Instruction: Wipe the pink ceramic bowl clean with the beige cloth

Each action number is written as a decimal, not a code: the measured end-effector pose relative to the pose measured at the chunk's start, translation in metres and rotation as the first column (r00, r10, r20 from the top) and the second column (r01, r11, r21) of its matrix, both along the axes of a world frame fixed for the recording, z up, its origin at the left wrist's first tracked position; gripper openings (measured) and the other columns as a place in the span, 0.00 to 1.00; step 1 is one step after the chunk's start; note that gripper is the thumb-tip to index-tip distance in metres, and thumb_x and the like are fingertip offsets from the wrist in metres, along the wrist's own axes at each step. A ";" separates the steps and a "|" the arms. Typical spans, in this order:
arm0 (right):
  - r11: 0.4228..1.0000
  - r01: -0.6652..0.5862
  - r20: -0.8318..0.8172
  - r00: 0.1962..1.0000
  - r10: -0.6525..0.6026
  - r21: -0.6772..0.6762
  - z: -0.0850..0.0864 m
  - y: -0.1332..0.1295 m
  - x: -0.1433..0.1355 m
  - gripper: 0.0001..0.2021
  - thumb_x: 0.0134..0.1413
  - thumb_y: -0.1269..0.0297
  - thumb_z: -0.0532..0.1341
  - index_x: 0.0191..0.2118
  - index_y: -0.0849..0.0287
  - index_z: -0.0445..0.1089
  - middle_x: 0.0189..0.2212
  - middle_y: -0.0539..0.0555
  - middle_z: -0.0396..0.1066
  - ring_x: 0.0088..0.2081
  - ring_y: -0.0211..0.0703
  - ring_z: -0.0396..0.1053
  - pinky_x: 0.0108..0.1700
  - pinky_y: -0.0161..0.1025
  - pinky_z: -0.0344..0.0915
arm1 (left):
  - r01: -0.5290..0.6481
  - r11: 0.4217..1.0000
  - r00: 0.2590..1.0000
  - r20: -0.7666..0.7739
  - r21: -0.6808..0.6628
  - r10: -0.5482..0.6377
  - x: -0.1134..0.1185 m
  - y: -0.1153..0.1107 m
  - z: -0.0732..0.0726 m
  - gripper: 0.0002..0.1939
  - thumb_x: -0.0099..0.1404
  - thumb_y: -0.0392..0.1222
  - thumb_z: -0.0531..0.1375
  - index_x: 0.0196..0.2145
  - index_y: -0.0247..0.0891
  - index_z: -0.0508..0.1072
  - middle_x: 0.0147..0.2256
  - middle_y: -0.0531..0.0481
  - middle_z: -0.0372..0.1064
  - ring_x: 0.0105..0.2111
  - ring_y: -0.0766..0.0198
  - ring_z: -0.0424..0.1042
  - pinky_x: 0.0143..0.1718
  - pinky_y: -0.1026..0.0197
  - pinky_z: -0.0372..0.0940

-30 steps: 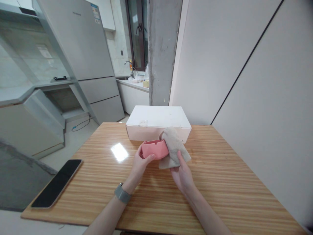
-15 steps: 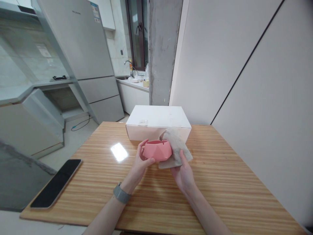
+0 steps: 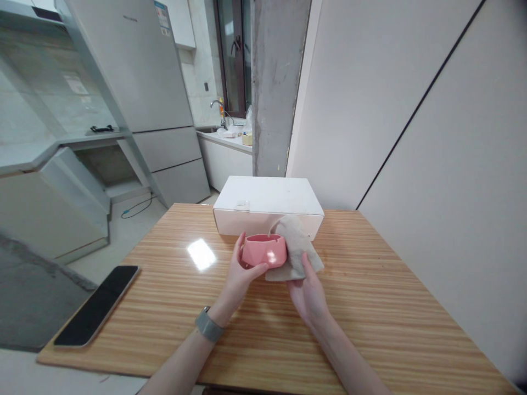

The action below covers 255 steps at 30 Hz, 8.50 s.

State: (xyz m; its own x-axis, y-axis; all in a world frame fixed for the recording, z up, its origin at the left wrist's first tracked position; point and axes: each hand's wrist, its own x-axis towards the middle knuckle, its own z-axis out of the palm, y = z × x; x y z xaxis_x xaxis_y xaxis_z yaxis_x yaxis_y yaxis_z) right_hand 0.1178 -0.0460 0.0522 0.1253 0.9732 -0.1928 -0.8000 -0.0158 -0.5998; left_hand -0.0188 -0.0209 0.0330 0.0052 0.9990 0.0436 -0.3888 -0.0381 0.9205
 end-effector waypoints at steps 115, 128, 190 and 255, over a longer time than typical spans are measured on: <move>0.999 -0.027 0.036 0.999 0.026 0.018 -0.006 -0.003 0.000 0.22 0.48 0.52 0.68 0.49 0.55 0.74 0.50 0.53 0.75 0.61 0.50 0.62 0.62 0.47 0.61 | -0.051 0.988 0.992 -0.106 0.143 0.067 0.003 -0.003 0.003 0.54 0.44 0.40 0.73 0.64 0.48 0.51 0.63 0.42 0.56 0.60 0.48 0.60 0.58 0.52 0.61; 0.999 -0.027 0.033 0.999 0.025 0.036 0.000 0.001 0.010 0.22 0.54 0.51 0.63 0.52 0.57 0.72 0.53 0.53 0.73 0.60 0.48 0.63 0.62 0.44 0.59 | 0.101 0.984 0.986 0.114 0.149 -0.118 -0.002 -0.004 0.002 0.37 0.56 0.42 0.67 0.62 0.45 0.60 0.59 0.43 0.62 0.58 0.50 0.62 0.58 0.51 0.58; 0.984 -0.175 0.037 0.984 0.173 0.045 -0.008 -0.001 0.004 0.20 0.51 0.50 0.65 0.47 0.55 0.75 0.51 0.51 0.74 0.62 0.50 0.60 0.65 0.46 0.55 | -0.014 0.982 1.000 0.023 0.186 0.010 -0.003 0.002 -0.012 0.45 0.45 0.40 0.70 0.60 0.41 0.58 0.54 0.42 0.66 0.51 0.53 0.67 0.49 0.57 0.65; 0.999 -0.014 0.021 1.000 0.014 -0.033 -0.006 0.000 0.010 0.20 0.49 0.52 0.67 0.47 0.54 0.74 0.48 0.51 0.76 0.60 0.49 0.64 0.59 0.45 0.65 | 0.003 0.993 0.997 0.079 0.115 -0.012 -0.004 0.002 -0.011 0.32 0.63 0.50 0.59 0.63 0.45 0.58 0.62 0.45 0.59 0.63 0.53 0.56 0.63 0.51 0.50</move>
State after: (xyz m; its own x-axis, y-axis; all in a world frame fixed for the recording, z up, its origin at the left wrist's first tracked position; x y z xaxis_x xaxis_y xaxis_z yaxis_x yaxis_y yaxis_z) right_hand 0.1278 -0.0462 0.0464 0.1160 0.9682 -0.2218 -0.7866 -0.0468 -0.6157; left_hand -0.0223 -0.0190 0.0216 0.0046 0.9873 0.1586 -0.4610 -0.1387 0.8765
